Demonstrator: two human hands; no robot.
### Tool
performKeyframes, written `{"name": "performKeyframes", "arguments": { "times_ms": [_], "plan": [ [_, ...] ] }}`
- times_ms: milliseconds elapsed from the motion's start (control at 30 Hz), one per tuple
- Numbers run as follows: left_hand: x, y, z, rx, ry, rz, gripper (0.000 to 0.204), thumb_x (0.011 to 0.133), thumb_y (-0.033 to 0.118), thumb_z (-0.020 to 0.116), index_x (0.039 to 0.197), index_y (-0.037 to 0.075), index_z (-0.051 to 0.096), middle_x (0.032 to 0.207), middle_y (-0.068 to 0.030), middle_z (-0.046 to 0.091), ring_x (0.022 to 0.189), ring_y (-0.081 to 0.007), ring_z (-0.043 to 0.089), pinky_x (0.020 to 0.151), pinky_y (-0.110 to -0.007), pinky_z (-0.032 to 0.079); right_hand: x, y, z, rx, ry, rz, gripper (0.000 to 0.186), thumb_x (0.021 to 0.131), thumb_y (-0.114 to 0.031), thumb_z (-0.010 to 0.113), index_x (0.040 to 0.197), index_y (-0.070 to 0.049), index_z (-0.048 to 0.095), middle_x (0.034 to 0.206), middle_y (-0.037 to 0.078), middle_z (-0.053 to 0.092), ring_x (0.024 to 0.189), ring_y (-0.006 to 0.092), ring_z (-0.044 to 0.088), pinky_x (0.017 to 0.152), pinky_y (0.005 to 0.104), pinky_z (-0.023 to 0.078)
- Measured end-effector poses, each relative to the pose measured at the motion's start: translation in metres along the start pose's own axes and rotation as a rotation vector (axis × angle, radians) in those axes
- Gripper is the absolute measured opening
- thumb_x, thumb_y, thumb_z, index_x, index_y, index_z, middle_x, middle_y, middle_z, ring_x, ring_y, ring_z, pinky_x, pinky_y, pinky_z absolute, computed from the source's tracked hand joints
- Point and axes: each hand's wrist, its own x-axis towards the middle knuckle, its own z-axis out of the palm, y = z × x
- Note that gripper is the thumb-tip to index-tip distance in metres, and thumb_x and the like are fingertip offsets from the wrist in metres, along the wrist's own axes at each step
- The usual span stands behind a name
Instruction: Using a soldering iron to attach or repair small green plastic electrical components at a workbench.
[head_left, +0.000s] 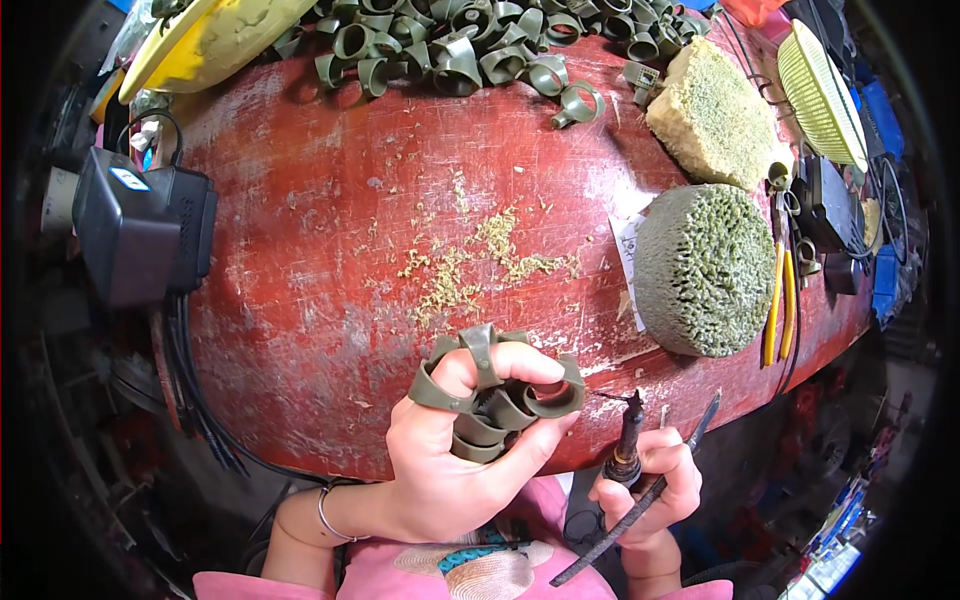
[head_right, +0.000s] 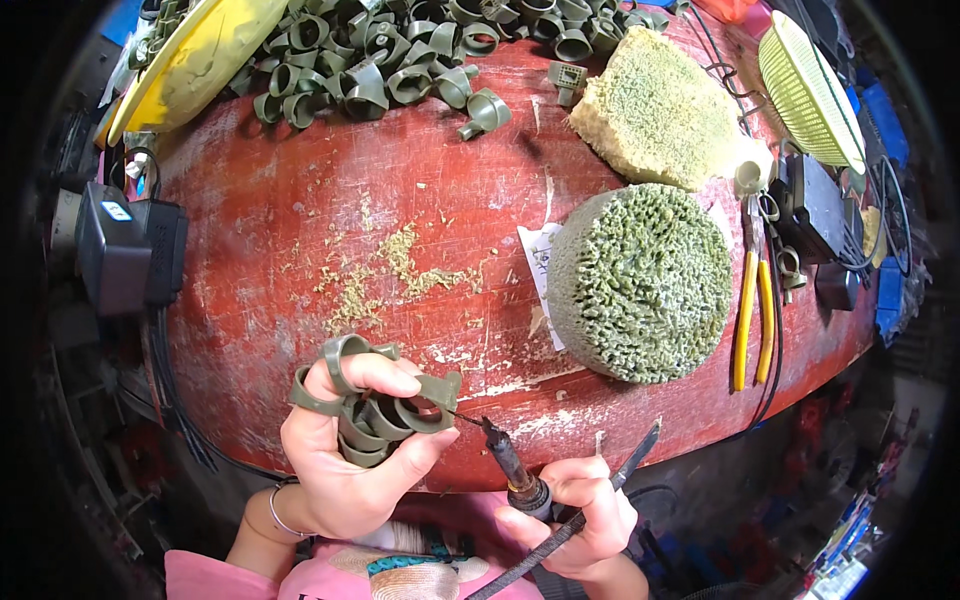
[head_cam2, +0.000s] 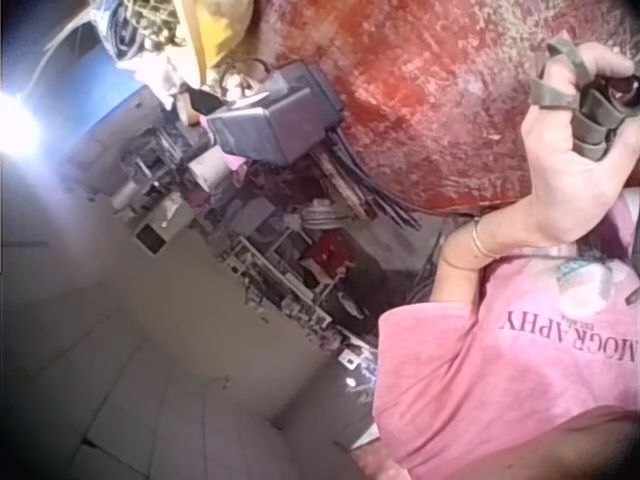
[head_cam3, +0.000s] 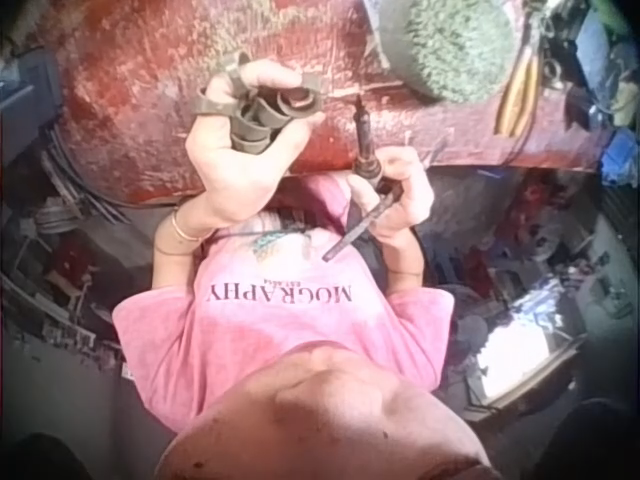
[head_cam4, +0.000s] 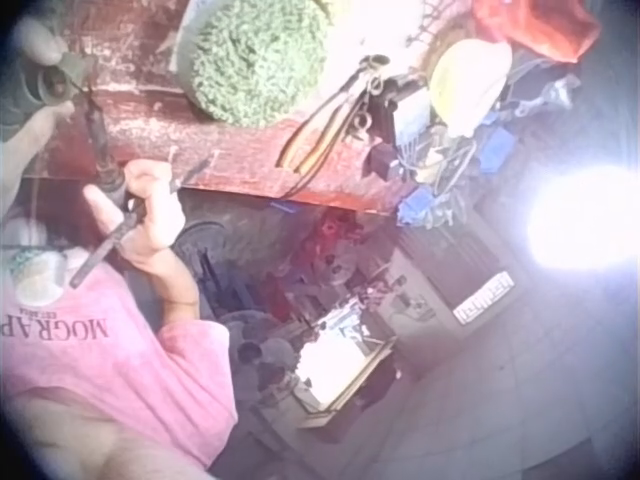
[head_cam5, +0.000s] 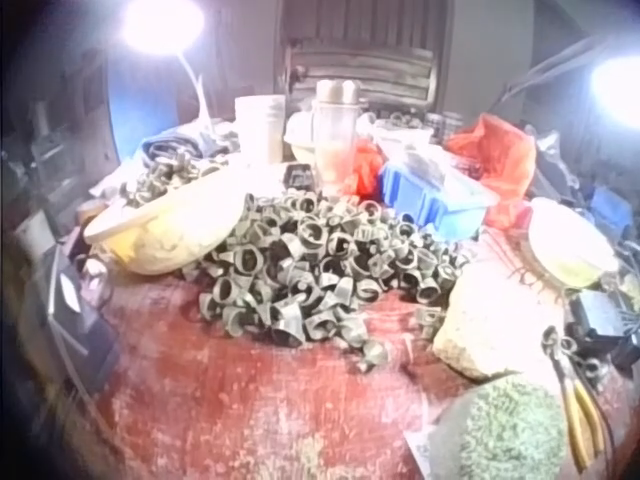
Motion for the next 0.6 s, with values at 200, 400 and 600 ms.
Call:
{"name": "performKeyframes", "arguments": {
  "times_ms": [200, 400, 600],
  "plan": [
    [0.0005, -0.0001, -0.0001, 0.033, 0.003, 0.012, 0.04, 0.066, -0.013, 0.064, 0.099, 0.001, 0.046, 0.089, -0.0085, 0.051, 0.078, -0.0124, 0.055, 0.07, -0.025, 0.045, 0.0021, -0.0004, -0.0001, -0.009, -0.013, -0.008, 0.041, 0.059, -0.016, 0.081, 0.074, -0.001, 0.045, 0.069, 0.013, 0.057, 0.055, 0.0187, 0.058, 0.047, 0.0244, 0.045],
    [0.0008, 0.0006, -0.0007, 0.009, -0.01, -0.004, 0.04, 0.067, -0.013, 0.063, 0.099, 0.001, 0.045, 0.089, -0.0088, 0.051, 0.078, -0.0127, 0.055, 0.07, -0.025, 0.045, 0.0037, -0.001, -0.0015, -0.04, -0.038, -0.023, 0.041, 0.059, -0.016, 0.08, 0.074, -0.001, 0.045, 0.069, 0.013, 0.057, 0.054, 0.018, 0.058, 0.046, 0.0243, 0.045],
    [0.0011, -0.0009, -0.0009, -0.007, -0.022, 0.01, 0.04, 0.067, -0.013, 0.062, 0.1, 0.001, 0.044, 0.09, -0.0093, 0.05, 0.078, -0.0129, 0.055, 0.071, -0.025, 0.046, 0.005, -0.0017, -0.0013, -0.045, -0.033, -0.038, 0.042, 0.059, -0.017, 0.081, 0.075, -0.001, 0.045, 0.068, 0.013, 0.058, 0.053, 0.0179, 0.058, 0.046, 0.0239, 0.045]
  ]
}}
